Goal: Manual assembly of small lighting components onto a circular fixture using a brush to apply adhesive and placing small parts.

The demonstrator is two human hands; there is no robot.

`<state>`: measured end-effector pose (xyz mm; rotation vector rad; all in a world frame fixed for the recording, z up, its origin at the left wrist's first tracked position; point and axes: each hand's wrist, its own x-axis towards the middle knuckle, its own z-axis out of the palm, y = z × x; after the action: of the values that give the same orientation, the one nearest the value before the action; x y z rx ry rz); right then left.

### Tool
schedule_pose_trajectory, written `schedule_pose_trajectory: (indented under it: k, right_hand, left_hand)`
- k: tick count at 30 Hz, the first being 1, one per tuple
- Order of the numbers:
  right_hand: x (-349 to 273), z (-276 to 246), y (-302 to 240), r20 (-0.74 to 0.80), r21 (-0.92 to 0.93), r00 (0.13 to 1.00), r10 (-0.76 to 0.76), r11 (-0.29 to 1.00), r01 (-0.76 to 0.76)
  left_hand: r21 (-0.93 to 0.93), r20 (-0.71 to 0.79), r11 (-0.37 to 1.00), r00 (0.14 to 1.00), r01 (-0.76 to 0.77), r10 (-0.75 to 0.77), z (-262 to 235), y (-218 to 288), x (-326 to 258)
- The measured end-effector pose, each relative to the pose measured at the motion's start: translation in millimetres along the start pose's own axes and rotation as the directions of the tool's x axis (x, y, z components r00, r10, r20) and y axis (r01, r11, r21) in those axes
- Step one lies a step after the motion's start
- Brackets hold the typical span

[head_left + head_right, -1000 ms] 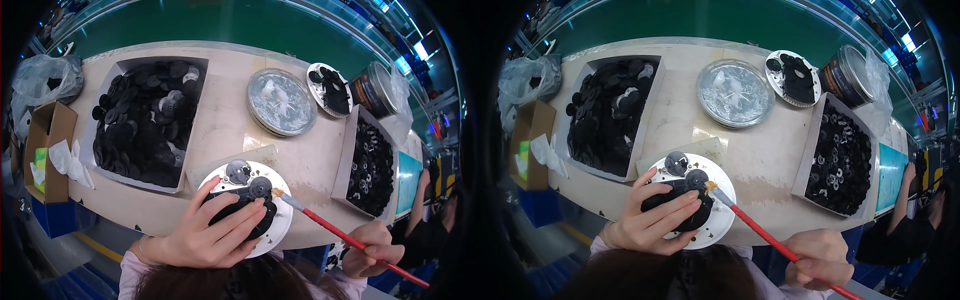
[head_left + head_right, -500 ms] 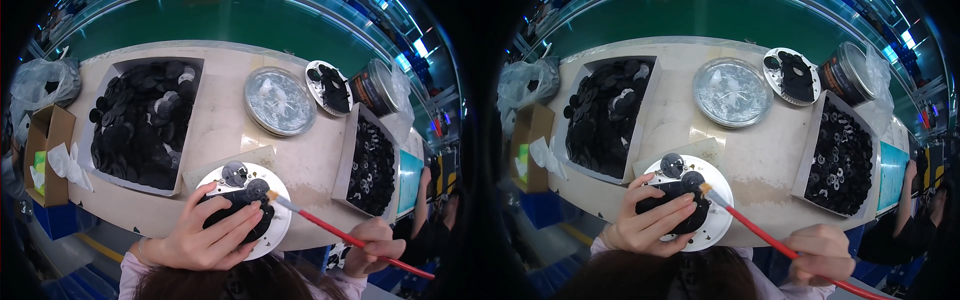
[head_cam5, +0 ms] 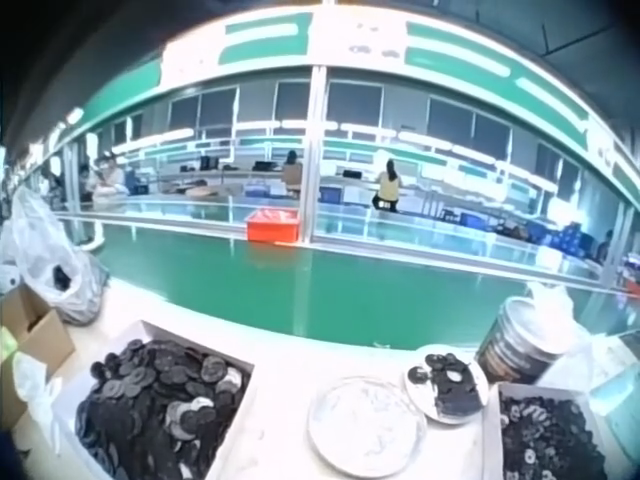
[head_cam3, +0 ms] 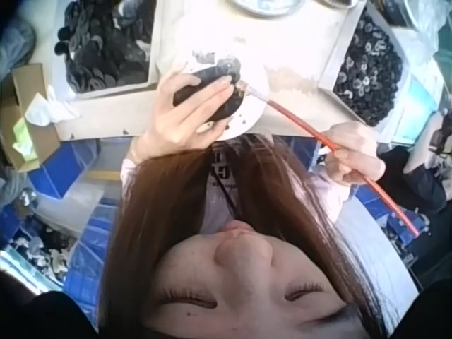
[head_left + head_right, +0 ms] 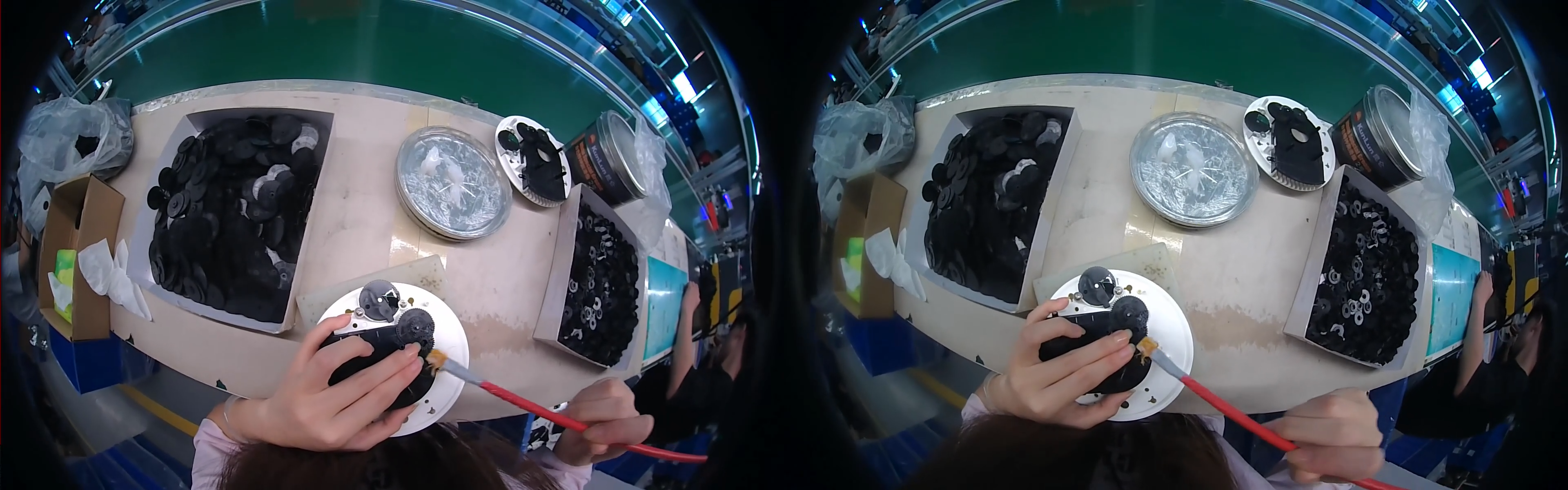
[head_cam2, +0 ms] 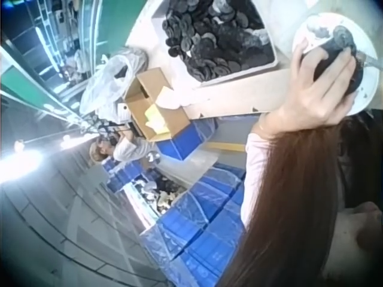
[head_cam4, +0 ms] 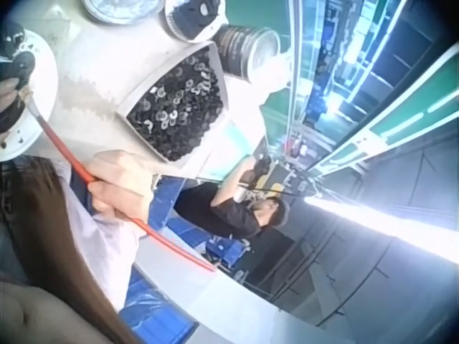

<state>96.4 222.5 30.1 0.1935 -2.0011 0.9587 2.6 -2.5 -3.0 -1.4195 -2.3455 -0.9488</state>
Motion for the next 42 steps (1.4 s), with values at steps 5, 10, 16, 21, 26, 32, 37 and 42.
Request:
schedule_pose_trajectory:
  k: [5,10,16,21,26,32,37,42]
  right_hand:
    - [8,-2,0,0.044,0.032,0.998,0.049,0.998,-0.05]
    - [16,10,16,0.066,0.218,0.957,0.281,0.932,-0.289]
    - [19,9,34,0.142,0.288,0.934,0.329,0.889,-0.357]
    - [16,13,36,0.12,0.33,0.911,0.395,0.849,-0.412]
    - [15,6,27,0.134,0.368,0.916,0.377,0.84,-0.399]
    - [2,0,4,0.205,0.202,0.976,0.075,0.972,-0.117]
    - [2,4,-3,0.172,0.013,0.985,0.009,1.0,-0.012]
    - [3,-4,-5,0.119,-0.017,0.993,-0.026,0.999,0.028]
  left_hand:
    - [0.005,-0.004,1.0,1.0,-0.003,0.004,0,-1,0]
    - [-0.008,-0.016,1.0,1.0,0.0,0.0,-1,-5,-5]
    - [-0.001,-0.001,1.0,1.0,-0.003,0.003,0,0,2]
    - [-0.006,-0.006,1.0,1.0,-0.002,0.002,0,-3,0]
    - [-0.013,-0.011,1.0,1.0,0.002,-0.002,0,-2,-1]
    - [-0.019,-0.013,1.0,1.0,0.009,-0.009,0,-2,-2]
    - [-0.014,-0.004,1.0,1.0,0.019,-0.019,-1,0,0]
    - [-0.027,-0.003,0.999,1.0,0.017,-0.017,0,0,0]
